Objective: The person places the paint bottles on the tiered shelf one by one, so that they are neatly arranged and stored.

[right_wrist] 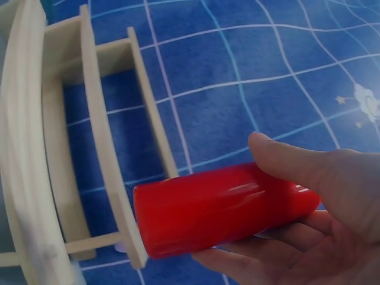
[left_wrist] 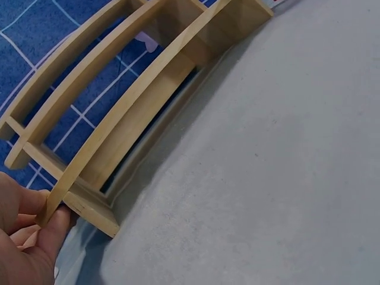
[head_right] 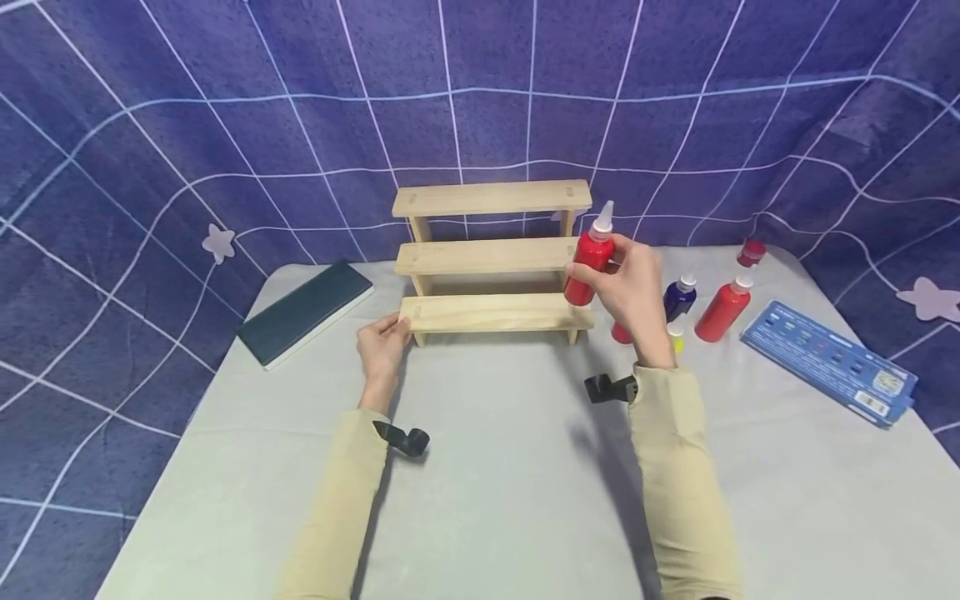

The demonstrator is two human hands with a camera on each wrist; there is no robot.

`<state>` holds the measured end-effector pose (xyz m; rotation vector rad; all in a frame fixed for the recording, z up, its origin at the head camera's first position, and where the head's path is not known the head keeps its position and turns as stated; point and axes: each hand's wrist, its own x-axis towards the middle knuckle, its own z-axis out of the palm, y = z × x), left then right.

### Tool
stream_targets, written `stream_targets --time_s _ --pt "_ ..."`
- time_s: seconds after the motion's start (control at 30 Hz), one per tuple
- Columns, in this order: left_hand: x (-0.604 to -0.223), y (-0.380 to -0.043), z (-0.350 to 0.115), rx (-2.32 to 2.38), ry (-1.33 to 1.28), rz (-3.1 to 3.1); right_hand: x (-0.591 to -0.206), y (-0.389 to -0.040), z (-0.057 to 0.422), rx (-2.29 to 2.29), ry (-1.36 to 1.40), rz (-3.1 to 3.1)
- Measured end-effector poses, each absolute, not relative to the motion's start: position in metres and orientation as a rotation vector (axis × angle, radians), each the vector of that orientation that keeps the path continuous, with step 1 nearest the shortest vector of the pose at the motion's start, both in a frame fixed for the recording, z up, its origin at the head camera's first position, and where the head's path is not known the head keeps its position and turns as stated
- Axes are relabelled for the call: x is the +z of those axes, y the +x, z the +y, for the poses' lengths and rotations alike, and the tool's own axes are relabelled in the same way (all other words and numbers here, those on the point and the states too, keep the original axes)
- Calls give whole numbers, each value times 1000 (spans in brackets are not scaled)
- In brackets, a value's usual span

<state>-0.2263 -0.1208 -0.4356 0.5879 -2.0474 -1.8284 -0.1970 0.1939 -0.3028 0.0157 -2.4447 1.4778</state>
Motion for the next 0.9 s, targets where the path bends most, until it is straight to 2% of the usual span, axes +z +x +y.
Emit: stream_targets --time_s 0.9 --pt "-439 -226 -123 -1833 561 -2054 -303 -270 157 1316 45 -2495"
